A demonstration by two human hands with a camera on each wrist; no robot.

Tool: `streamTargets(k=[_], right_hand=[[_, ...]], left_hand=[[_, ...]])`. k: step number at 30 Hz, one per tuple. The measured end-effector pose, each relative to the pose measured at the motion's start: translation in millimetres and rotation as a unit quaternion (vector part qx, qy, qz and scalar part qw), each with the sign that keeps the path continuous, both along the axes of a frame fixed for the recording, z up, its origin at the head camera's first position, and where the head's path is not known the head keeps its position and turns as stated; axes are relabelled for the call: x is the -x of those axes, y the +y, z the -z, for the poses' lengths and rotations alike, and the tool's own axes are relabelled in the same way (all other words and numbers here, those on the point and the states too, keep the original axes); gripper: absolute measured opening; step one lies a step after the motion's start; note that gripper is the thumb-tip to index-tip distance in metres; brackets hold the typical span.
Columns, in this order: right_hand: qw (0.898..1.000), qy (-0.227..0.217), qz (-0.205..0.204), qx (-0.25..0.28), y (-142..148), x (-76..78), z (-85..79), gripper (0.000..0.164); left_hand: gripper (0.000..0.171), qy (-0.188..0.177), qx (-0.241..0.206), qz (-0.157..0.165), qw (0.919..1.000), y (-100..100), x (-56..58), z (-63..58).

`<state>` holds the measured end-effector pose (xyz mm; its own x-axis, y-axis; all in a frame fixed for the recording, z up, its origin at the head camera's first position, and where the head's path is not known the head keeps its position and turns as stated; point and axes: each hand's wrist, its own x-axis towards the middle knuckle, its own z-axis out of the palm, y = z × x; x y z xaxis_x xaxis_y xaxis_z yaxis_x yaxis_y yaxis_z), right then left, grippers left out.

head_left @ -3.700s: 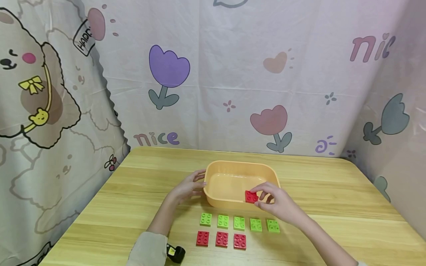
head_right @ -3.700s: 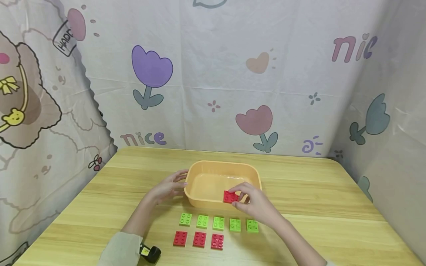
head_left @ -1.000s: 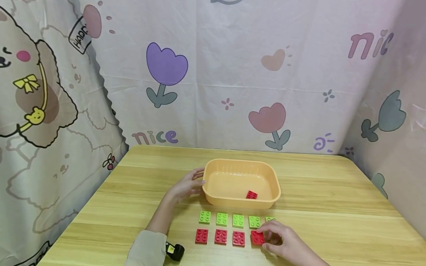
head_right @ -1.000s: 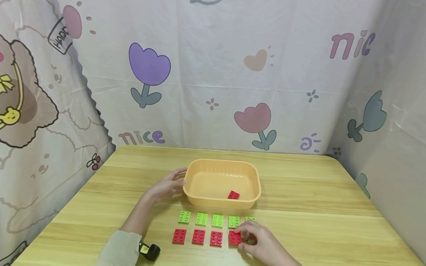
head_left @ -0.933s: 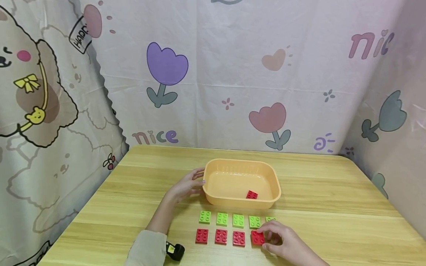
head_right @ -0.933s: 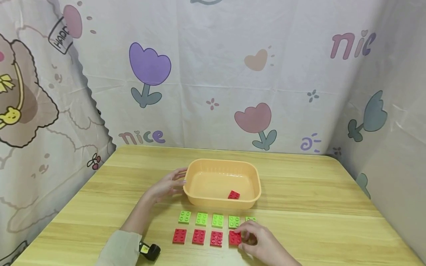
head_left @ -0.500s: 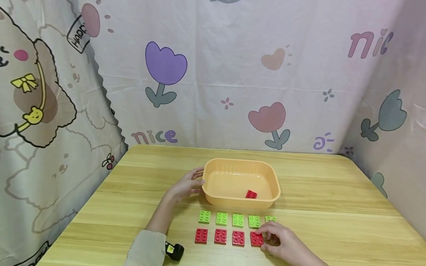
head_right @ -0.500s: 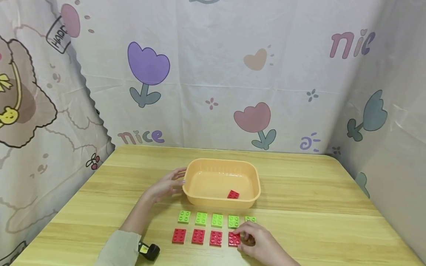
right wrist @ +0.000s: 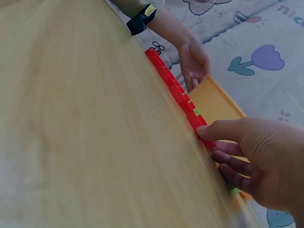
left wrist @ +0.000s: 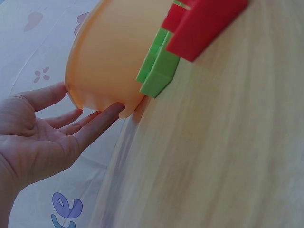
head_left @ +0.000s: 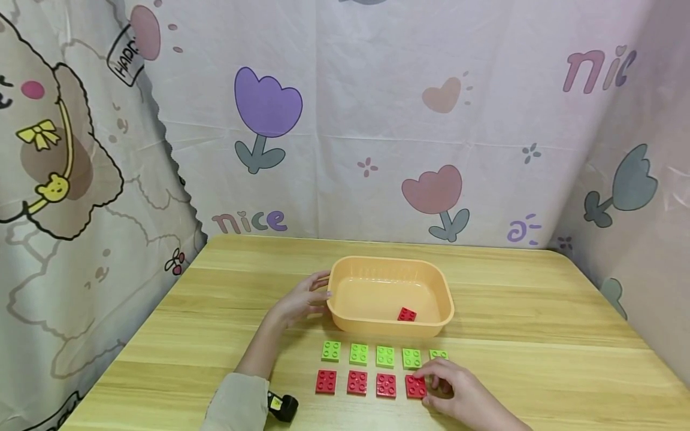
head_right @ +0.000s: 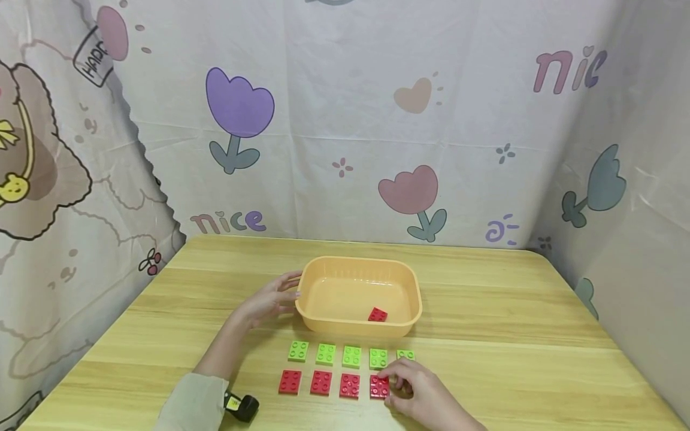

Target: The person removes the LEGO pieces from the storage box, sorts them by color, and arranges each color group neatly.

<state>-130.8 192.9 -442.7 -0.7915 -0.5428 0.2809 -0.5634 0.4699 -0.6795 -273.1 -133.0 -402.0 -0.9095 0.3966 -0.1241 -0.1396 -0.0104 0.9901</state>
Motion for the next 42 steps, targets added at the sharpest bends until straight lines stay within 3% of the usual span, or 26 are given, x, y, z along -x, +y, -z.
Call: streamTargets(k=[12, 25, 35, 42], right_hand=[[1.0, 0.0, 0.004, -0.009, -0.3, -0.5, -0.8, 0.026], [0.999, -0.033, 0.005, 0.002, 0.6, 0.0, -0.6, 0.031], [0.999, -0.049, 0.023, 0.004, -0.4, -1.4, -9.8, 0.028], [0.998, 0.046, -0.002, 0.045, 1.9, 5.9, -23.3, 0.03]], left_hand=[[0.057, 0.0, -0.001, -0.006, 1.0, 0.1, 0.8, 1.6], [0.057, 0.003, 0.002, -0.005, 1.0, 0.0, 2.3, 3.1], [0.057, 0.006, 0.005, 0.002, 1.0, -0.2, 2.6, 2.8], [0.057, 0.006, 0.008, 0.001, 1.0, -0.7, 3.7, 4.8]])
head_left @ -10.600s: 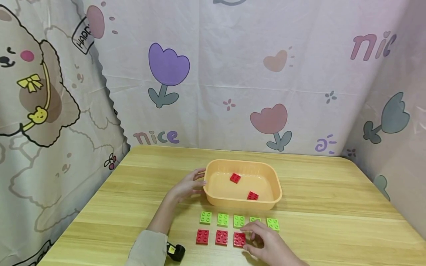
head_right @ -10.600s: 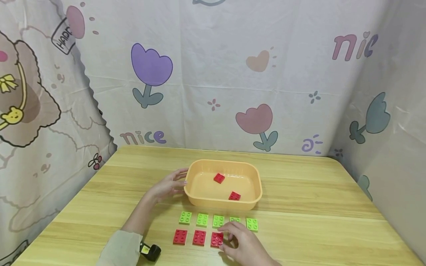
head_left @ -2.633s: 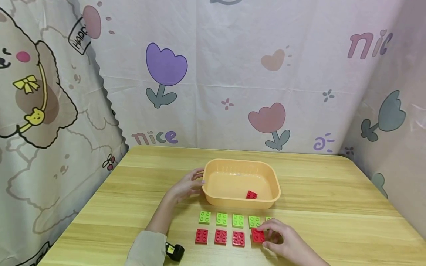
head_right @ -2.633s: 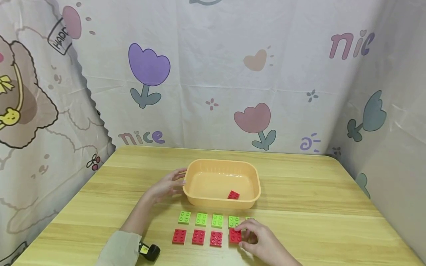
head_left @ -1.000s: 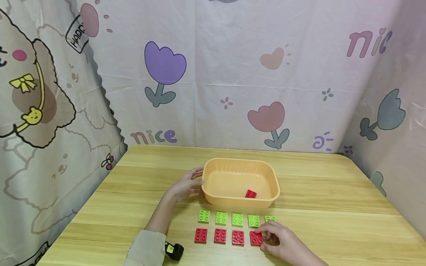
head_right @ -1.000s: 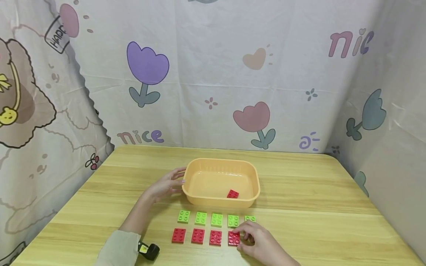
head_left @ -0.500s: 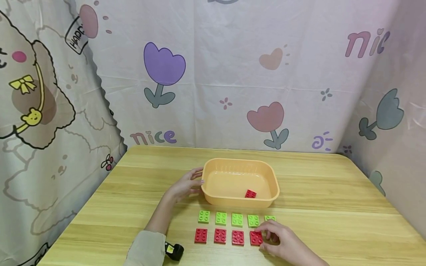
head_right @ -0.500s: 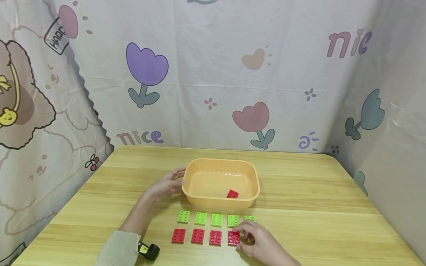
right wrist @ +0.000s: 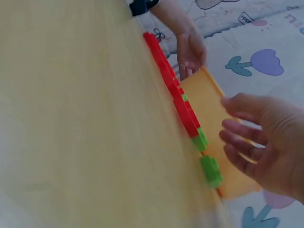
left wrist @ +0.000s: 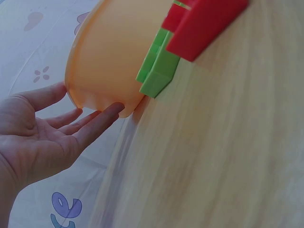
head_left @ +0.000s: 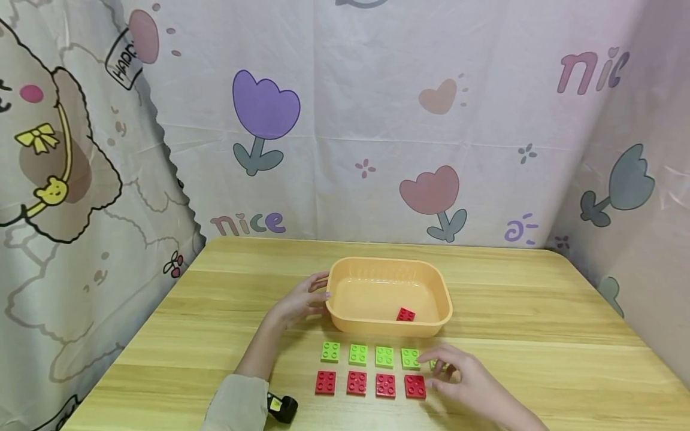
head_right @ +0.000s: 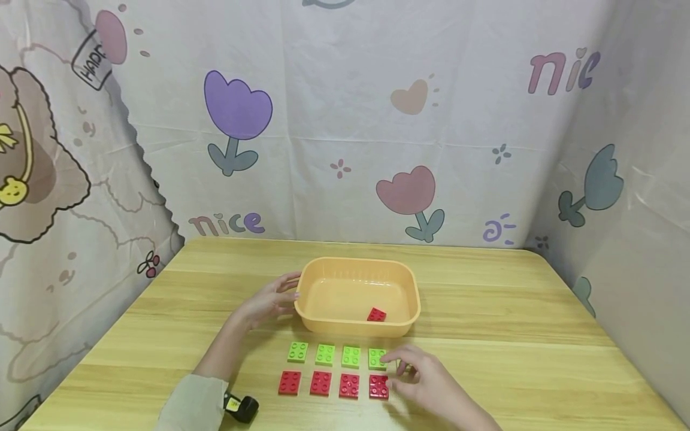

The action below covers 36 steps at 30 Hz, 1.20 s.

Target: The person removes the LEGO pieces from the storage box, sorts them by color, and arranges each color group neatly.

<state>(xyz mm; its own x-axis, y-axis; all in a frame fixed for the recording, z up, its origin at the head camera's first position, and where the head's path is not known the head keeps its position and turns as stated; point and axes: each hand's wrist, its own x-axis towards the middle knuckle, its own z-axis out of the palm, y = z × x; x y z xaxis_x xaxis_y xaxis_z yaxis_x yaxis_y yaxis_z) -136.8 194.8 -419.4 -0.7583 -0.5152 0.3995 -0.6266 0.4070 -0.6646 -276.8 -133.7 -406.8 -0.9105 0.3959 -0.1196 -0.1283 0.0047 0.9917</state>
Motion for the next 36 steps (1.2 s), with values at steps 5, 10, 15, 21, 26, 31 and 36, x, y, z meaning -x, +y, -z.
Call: streamTargets(k=[5, 10, 15, 21, 26, 31, 36], right_hand=[[1.0, 0.019, -0.003, -0.003, 0.8, 10.8, -16.2, 0.031], [1.0, 0.007, 0.0, -0.017, 0.1, 26.8, -34.4, 0.028], [0.999, -0.031, 0.0, -0.036, 1.6, 50.8, -48.7, 0.026], [0.995, -0.065, -0.005, -0.07, 5.5, 84.8, -53.7, 0.026], [0.99, -0.106, -0.027, -0.091, 7.6, 108.2, -49.1, 0.029], [0.981, -0.132, -0.041, -0.134, 5.1, 120.3, -45.2, 0.026], [0.978, -0.125, -0.06, -0.153, -0.7, 127.4, -43.3, 0.026]], left_hand=[[0.057, -0.001, -0.001, -0.002, 1.0, 0.0, -0.1, -0.2], [0.057, 0.001, -0.002, -0.002, 1.0, -0.3, -0.9, -1.5], [0.058, 0.0, -0.002, 0.0, 1.0, -0.8, -1.7, -2.1], [0.058, 0.003, -0.01, 0.012, 0.9999, -1.4, -2.8, -1.3], [0.057, 0.004, -0.01, 0.009, 0.9999, -0.9, -2.3, -0.4], [0.057, 0.006, -0.003, 0.006, 1.0, -0.2, -1.8, 0.2], [0.057, 0.006, 0.002, 0.003, 1.0, -0.6, -2.8, -0.8]])
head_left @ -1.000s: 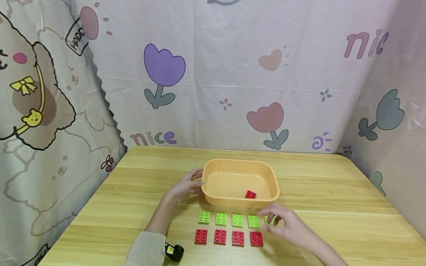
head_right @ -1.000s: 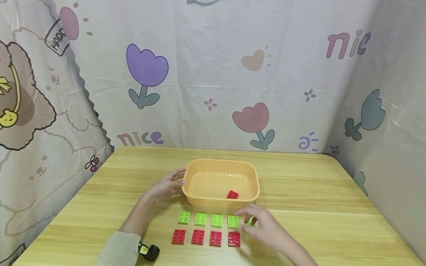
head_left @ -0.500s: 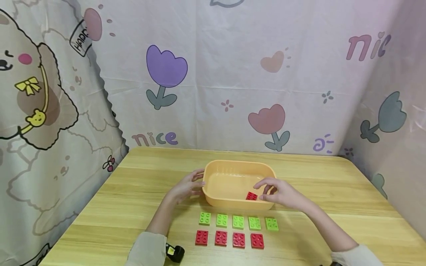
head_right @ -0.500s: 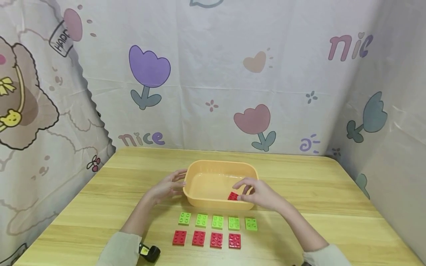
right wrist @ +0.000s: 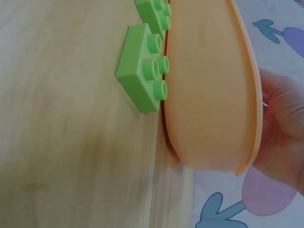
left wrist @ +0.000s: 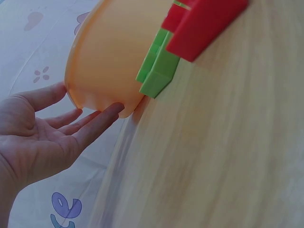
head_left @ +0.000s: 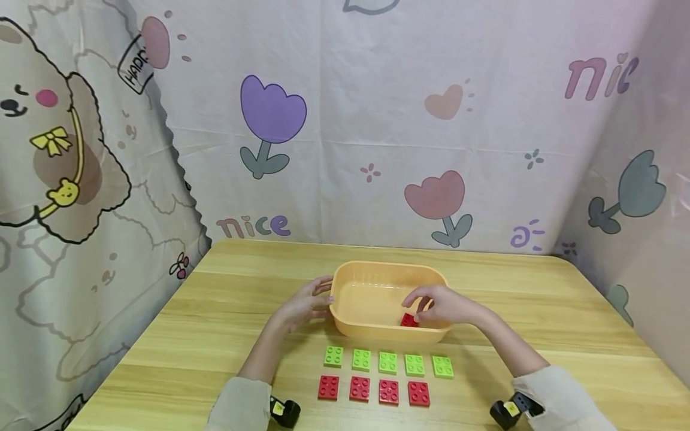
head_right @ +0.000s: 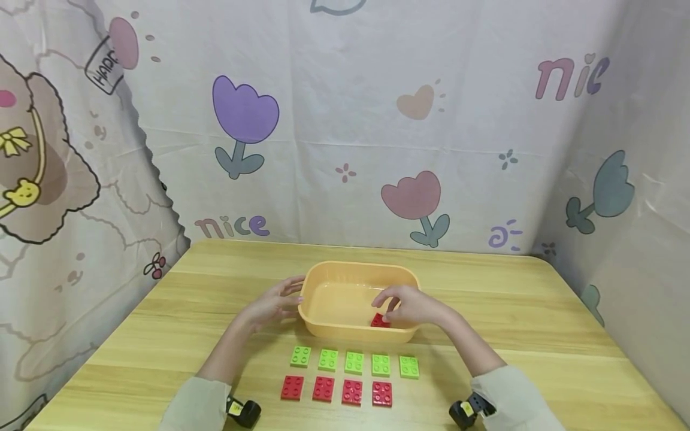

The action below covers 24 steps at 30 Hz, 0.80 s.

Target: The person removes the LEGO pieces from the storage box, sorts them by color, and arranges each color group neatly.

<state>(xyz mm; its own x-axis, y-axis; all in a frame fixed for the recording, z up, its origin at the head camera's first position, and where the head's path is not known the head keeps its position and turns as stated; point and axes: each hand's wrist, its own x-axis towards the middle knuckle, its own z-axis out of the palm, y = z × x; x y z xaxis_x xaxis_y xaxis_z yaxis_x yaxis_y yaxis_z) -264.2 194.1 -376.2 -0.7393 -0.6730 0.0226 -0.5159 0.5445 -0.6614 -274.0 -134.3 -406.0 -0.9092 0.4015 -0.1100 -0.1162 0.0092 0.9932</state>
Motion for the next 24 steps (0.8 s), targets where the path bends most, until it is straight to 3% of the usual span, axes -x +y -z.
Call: streamTargets(k=[5, 13, 24], right_hand=[[1.0, -0.009, -0.016, -0.017, -5.1, 3.5, 3.1, 0.025], [0.999, -0.022, -0.01, -0.039, -14.1, 4.4, 4.8, 0.024], [0.998, -0.038, -0.026, 0.036, -26.3, 20.4, 13.6, 0.027]], left_hand=[[0.057, 0.002, -0.006, 0.006, 1.0, -0.3, -0.2, 0.5], [0.057, -0.002, -0.011, 0.012, 0.9999, -0.3, -0.7, -1.3], [0.057, 0.003, -0.01, 0.014, 0.9998, -0.7, 0.5, 1.2]])
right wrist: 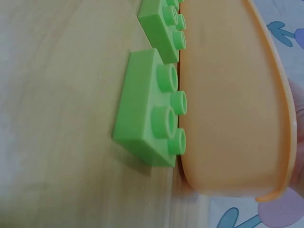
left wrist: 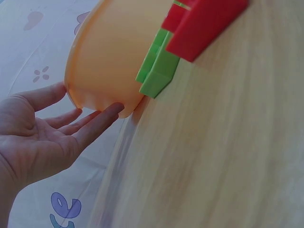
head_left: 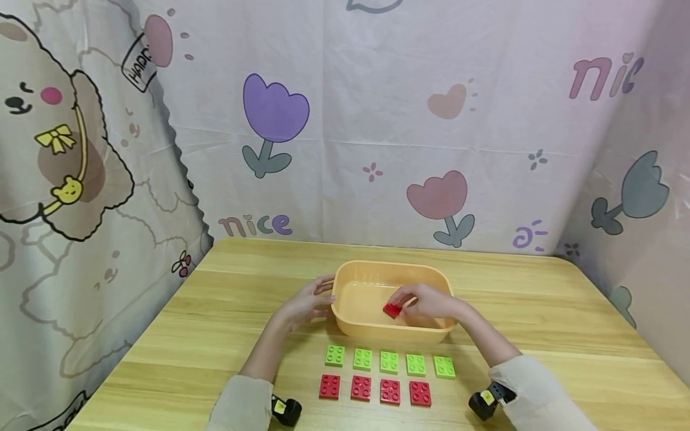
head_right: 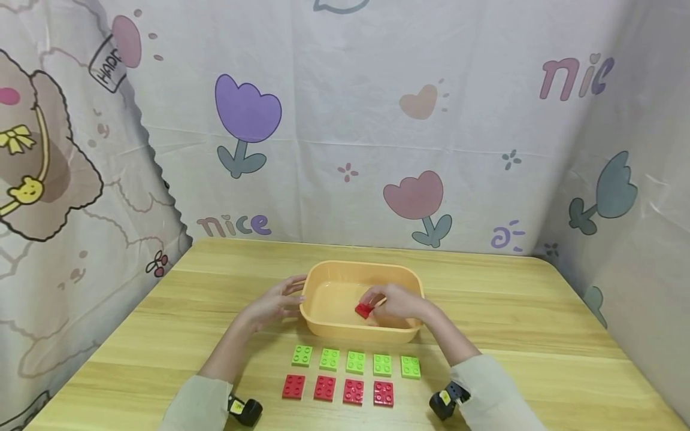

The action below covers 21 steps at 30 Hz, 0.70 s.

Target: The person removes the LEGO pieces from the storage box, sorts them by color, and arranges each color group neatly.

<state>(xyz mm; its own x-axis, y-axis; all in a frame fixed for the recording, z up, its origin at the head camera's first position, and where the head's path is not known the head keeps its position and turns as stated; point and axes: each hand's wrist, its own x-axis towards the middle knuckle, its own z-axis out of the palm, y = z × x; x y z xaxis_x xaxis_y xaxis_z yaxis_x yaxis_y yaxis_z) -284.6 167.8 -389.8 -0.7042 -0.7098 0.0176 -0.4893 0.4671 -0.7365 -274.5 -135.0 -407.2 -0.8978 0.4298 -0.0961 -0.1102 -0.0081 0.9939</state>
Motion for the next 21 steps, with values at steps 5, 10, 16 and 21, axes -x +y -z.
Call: streamTargets(k=[5, 10, 16, 21], right_hand=[[0.999, 0.016, 0.026, 0.032, -2.2, 9.5, 5.0, 0.025], [0.997, 0.013, 0.066, 0.037, -1.2, 14.9, 10.6, 0.026], [0.998, -0.007, 0.058, 0.001, -3.7, 16.1, 14.3, 0.031], [0.999, 0.0, 0.052, -0.015, -5.1, 15.7, 15.9, 0.032]], left_hand=[[0.056, 0.0, 0.002, -0.007, 1.0, -0.5, -0.9, 0.2], [0.057, -0.002, 0.004, -0.008, 1.0, -0.2, -1.0, -0.6], [0.057, -0.007, -0.002, -0.003, 1.0, 0.0, 0.2, -0.1], [0.057, -0.005, -0.002, -0.006, 1.0, 0.2, 0.3, -0.1]])
